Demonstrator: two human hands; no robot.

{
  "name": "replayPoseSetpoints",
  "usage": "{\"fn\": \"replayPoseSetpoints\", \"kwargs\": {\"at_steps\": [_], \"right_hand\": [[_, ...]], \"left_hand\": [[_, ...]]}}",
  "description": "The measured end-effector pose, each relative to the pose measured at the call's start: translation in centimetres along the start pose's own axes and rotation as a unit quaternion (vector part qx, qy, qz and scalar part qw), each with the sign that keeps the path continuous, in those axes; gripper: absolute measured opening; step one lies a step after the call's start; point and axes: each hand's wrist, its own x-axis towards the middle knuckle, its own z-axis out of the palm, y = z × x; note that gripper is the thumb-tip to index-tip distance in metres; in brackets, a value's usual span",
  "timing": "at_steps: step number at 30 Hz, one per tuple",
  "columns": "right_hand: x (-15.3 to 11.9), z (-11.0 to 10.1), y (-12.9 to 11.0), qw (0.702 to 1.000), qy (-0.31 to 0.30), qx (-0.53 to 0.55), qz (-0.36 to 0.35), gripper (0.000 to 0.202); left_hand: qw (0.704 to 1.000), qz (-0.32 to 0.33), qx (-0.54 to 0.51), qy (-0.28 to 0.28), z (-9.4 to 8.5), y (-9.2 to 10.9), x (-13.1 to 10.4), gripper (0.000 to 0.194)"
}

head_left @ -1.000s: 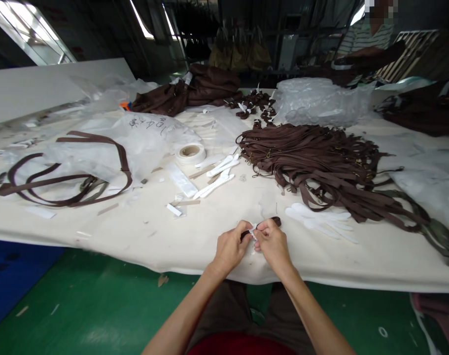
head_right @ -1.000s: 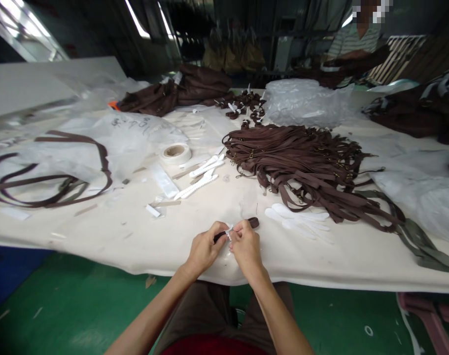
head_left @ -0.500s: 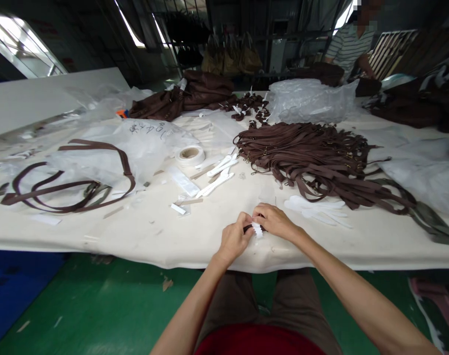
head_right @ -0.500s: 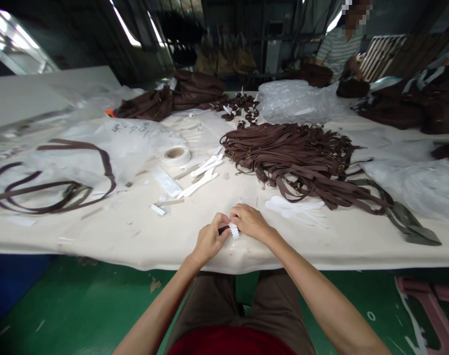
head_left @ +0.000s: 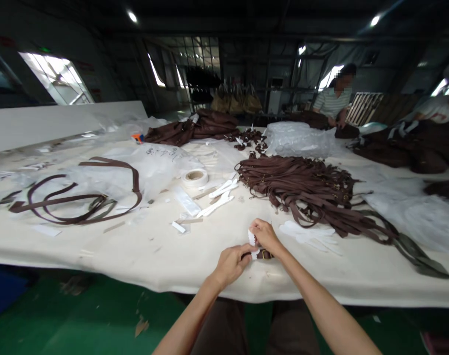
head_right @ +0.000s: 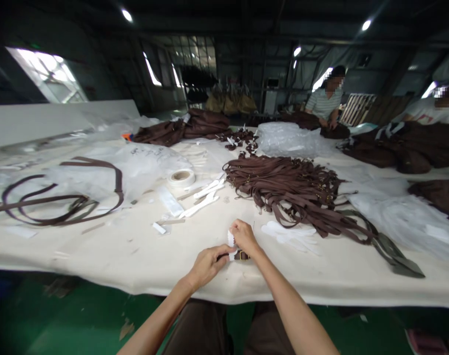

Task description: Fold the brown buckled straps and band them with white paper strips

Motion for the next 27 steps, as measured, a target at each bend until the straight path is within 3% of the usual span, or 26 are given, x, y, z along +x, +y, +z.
{"fn": "replayPoseSetpoints", "kwargs": {"at_steps": [8,13,15,17,19,21,24,27], "right_hand": [[0.7,1.6,1.6,0.995,0.078,0.053,0.007,0.016],[-0.3,1.1,1.0,0.996,0.042,0.072,0.019,0.022],[-1.3,0.5,0.4,0.997,0.0,0.075,0.023,0.023],[-1.9,-0.4,-0.7,0.996,-0.041,0.073,0.027,0.023],[-1.5,-1.5,-2.8,0.995,-0.064,0.07,0.025,0.023],[0.1,-3.0,-6.7,0.996,-0.048,0.078,0.007,0.022],[4.1,-6.6,-15.0,0.989,0.059,0.122,-0.063,0.016],[7.4,-11.5,-22.8,0.957,0.178,0.171,-0.149,0.008]], "left_hand": [[0.996,0.003,0.078,0.047,1.4,-0.5,-0.1,0.041],[0.994,0.072,-0.037,0.078,1.4,-1.1,-0.9,0.031],[0.983,0.082,-0.105,0.126,0.4,-2.1,-1.4,0.039],[0.964,0.04,-0.136,0.224,-1.1,-3.6,-1.9,0.044],[0.943,-0.028,-0.117,0.31,-2.5,-5.3,-2.3,0.047],[0.937,-0.064,-0.066,0.337,-3.5,-6.8,-2.6,0.045],[0.944,-0.033,0.009,0.327,-3.8,-8.2,-3.0,0.038],[0.944,-0.001,0.047,0.328,-3.4,-8.7,-3.1,0.035]]}}
